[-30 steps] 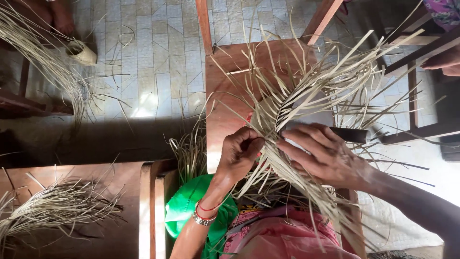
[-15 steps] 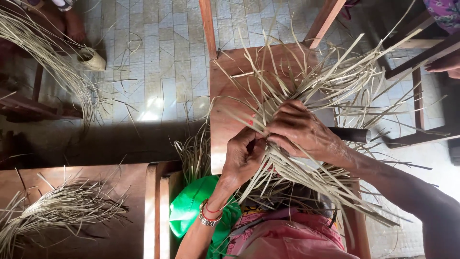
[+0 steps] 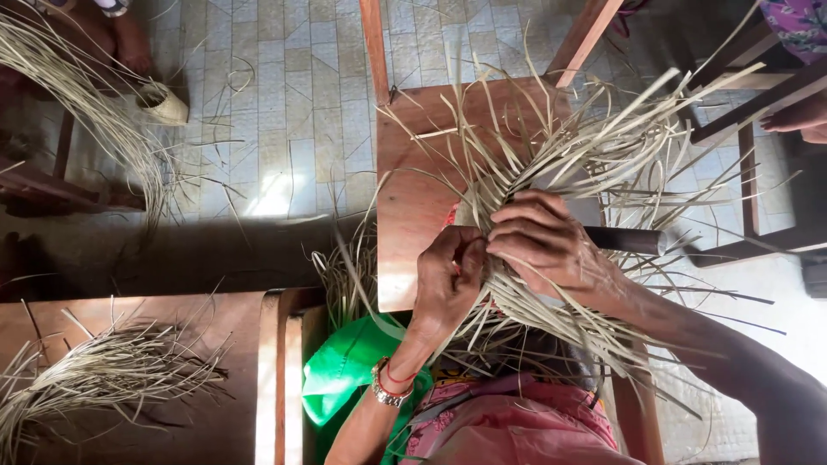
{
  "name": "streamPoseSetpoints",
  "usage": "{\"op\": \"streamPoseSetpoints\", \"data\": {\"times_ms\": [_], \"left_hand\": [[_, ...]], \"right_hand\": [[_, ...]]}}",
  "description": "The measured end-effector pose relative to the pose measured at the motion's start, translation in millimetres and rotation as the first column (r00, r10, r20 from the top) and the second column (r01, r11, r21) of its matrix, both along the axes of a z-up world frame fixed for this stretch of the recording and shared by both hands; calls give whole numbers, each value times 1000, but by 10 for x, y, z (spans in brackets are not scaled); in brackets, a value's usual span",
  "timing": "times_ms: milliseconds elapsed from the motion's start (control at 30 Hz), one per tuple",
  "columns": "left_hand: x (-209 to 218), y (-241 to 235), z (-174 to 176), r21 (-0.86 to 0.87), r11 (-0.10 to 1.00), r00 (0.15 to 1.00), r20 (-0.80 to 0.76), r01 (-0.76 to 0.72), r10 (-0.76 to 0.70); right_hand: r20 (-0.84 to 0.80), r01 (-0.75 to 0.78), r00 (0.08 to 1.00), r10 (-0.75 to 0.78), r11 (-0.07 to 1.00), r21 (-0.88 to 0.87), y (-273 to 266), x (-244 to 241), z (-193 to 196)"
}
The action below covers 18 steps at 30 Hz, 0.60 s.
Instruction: The person weaves dried straw fibers by hand, pulling individual strands through a bundle and tightening them around a central core. They occasionally use a knife to trim excess material and place trimmed pieces into a green bag.
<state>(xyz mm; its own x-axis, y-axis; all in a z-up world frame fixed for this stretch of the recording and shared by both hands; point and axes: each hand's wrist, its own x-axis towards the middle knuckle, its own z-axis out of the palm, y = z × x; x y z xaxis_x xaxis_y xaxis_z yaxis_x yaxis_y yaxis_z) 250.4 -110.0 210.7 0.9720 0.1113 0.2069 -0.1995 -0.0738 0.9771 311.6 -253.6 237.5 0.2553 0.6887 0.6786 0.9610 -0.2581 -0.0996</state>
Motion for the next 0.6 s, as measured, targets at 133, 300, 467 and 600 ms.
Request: {"op": "streamPoseSetpoints", "data": {"times_ms": [133,300,467,600], "left_hand": [[19,-92,11,258,961,991,109,-100,74],[56,-41,10,319,935,982,149,-156,113],[44,-47,1,-35,995,995,49,-91,92],[39,-40,-79,-39,996,997,-15,-78,78]], "right_hand": [[-41,90,995,-90,996,-8,2,140,-122],[-181,179,967,-177,984,-10,69,58,114],[-215,102,968,-129,986,-130,-3,-62,64],[-123,124,982,-145,979,-162,2,-78,211]]}}
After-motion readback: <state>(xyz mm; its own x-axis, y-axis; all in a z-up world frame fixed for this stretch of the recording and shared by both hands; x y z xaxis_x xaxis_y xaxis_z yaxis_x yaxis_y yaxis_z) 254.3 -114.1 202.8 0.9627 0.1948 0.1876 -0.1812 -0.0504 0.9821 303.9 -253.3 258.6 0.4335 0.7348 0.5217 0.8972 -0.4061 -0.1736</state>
